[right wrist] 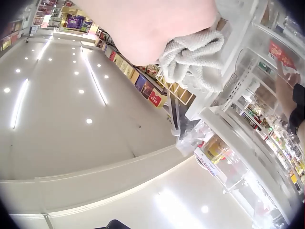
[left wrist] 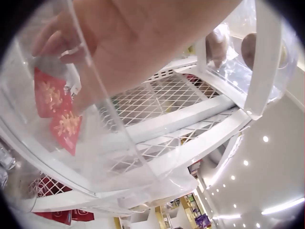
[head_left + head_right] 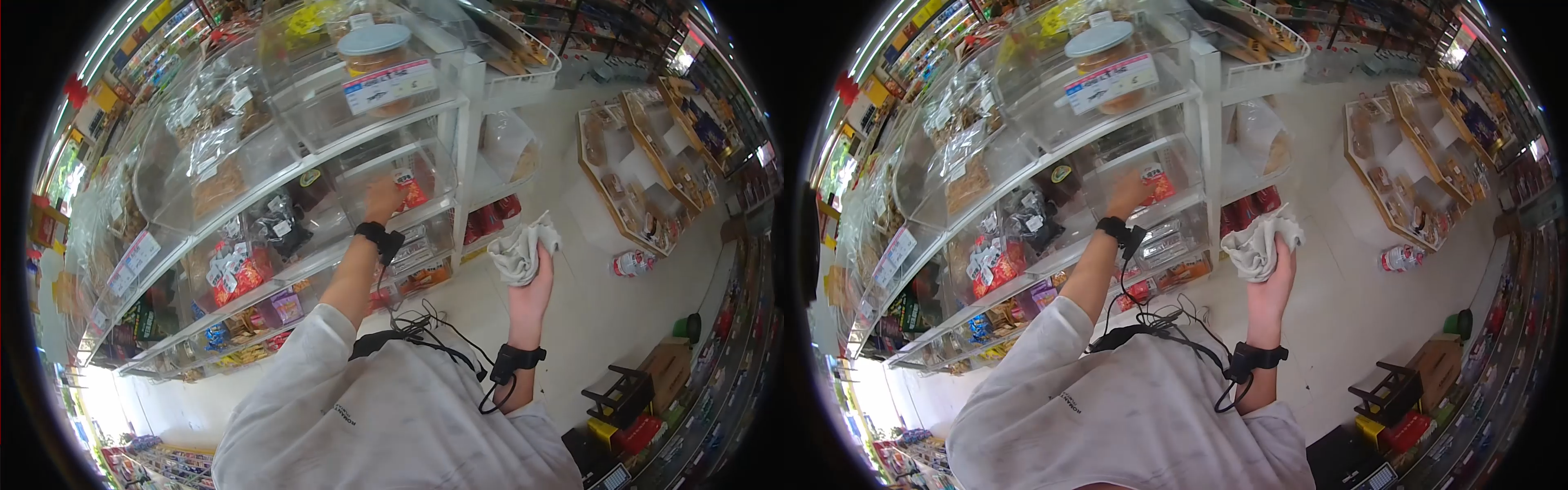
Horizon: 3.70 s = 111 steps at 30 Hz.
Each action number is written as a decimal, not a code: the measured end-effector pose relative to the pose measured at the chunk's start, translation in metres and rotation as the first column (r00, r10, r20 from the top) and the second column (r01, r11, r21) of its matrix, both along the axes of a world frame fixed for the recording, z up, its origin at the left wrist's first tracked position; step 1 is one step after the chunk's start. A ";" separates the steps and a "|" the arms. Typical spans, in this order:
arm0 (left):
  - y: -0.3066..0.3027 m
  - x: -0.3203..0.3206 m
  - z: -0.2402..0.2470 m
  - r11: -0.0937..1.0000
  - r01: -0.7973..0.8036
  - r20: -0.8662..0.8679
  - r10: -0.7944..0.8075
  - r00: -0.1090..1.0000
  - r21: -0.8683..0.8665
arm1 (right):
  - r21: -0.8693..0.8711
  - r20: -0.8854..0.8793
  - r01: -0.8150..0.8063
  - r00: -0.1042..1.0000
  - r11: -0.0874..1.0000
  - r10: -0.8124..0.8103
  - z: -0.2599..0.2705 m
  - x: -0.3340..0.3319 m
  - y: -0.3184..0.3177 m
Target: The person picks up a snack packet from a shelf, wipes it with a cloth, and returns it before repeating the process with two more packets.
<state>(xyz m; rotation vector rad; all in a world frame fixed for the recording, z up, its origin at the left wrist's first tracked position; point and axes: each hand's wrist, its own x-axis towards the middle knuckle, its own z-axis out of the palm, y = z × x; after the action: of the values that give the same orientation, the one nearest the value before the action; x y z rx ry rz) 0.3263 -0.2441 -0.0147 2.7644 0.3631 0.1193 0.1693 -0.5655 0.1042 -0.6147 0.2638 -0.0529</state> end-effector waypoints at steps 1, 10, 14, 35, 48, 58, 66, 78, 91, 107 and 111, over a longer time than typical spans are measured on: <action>0.001 0.001 -0.005 1.000 -0.020 -0.095 0.018 0.995 -0.015 | 0.002 0.004 0.019 1.000 1.000 -0.019 0.000 0.002 -0.005; 0.010 -0.001 0.005 0.969 0.029 -0.040 -0.040 0.998 -0.244 | -0.047 0.016 -0.002 1.000 0.999 0.003 -0.002 0.019 -0.018; 0.002 -0.017 0.045 0.985 0.012 0.152 0.015 0.988 -0.174 | -0.237 0.003 -0.049 0.999 0.970 0.051 0.003 0.028 0.001; -0.039 -0.221 0.168 0.607 0.259 0.283 -0.059 0.957 -0.751 | -0.584 -0.077 -0.320 0.937 0.746 0.342 0.022 0.026 0.172; -0.001 -0.242 0.170 0.808 0.266 0.409 -0.034 0.912 -0.526 | -0.830 0.128 -0.156 0.882 0.536 0.454 0.048 -0.002 0.205; 0.027 -0.255 0.188 0.614 0.341 0.402 -0.042 0.915 -0.712 | -0.374 0.132 -0.438 0.848 0.818 0.514 0.055 -0.014 0.203; 0.029 -0.254 0.188 0.719 0.320 0.313 -0.149 0.938 -0.617 | -0.646 0.165 -0.214 0.898 0.733 0.408 0.062 -0.021 0.211; 0.040 -0.242 0.176 0.263 0.264 0.311 0.157 0.937 -0.928 | -0.888 0.014 -0.287 0.763 0.359 0.646 0.058 -0.030 0.201; 0.027 -0.236 0.169 0.494 0.194 0.377 0.304 0.875 -0.848 | -0.883 0.020 -0.362 0.608 0.300 0.793 0.041 -0.020 0.197; 0.032 -0.235 0.172 0.349 0.297 0.433 0.425 0.795 -0.889 | -0.892 0.121 -0.250 0.672 0.377 0.731 0.045 -0.017 0.201; 0.033 -0.242 0.170 0.310 0.217 0.313 0.305 0.900 -0.926 | -0.929 0.073 -0.200 0.725 0.310 0.684 0.050 -0.016 0.201</action>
<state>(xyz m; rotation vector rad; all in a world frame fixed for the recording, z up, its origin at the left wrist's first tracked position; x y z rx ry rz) 0.0847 -0.2115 0.1554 1.4141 0.2486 0.3942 0.1534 -0.3648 0.1543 -1.7259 -0.5122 0.2578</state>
